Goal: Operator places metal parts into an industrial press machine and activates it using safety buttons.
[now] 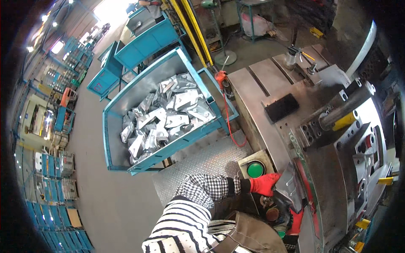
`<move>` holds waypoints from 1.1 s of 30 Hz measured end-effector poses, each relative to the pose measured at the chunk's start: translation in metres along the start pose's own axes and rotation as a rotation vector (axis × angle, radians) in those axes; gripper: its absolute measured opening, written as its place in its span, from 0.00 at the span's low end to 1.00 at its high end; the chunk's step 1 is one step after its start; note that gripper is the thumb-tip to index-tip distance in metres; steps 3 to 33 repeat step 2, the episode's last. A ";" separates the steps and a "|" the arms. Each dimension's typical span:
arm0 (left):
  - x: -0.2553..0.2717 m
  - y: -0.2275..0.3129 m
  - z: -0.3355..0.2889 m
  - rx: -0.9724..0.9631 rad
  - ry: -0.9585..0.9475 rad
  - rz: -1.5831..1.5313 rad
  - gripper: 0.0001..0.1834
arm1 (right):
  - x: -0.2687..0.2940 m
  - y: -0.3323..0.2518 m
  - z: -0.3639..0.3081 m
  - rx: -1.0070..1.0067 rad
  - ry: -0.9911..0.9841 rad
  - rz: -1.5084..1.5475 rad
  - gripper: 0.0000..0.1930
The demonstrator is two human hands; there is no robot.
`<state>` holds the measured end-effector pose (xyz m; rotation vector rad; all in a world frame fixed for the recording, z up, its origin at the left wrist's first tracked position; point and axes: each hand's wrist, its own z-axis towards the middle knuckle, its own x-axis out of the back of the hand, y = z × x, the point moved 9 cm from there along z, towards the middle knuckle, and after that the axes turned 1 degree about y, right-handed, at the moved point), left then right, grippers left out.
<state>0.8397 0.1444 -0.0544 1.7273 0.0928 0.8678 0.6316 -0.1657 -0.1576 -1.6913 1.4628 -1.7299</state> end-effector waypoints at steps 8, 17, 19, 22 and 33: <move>-0.007 -0.006 0.006 0.004 0.016 -0.032 0.65 | -0.006 -0.019 0.010 -0.013 -0.023 0.045 0.52; -0.007 -0.006 0.006 0.004 0.016 -0.032 0.65 | -0.006 -0.019 0.010 -0.013 -0.023 0.045 0.52; -0.007 -0.006 0.006 0.004 0.016 -0.032 0.65 | -0.006 -0.019 0.010 -0.013 -0.023 0.045 0.52; -0.007 -0.006 0.006 0.004 0.016 -0.032 0.65 | -0.006 -0.019 0.010 -0.013 -0.023 0.045 0.52; -0.007 -0.006 0.006 0.004 0.016 -0.032 0.65 | -0.006 -0.019 0.010 -0.013 -0.023 0.045 0.52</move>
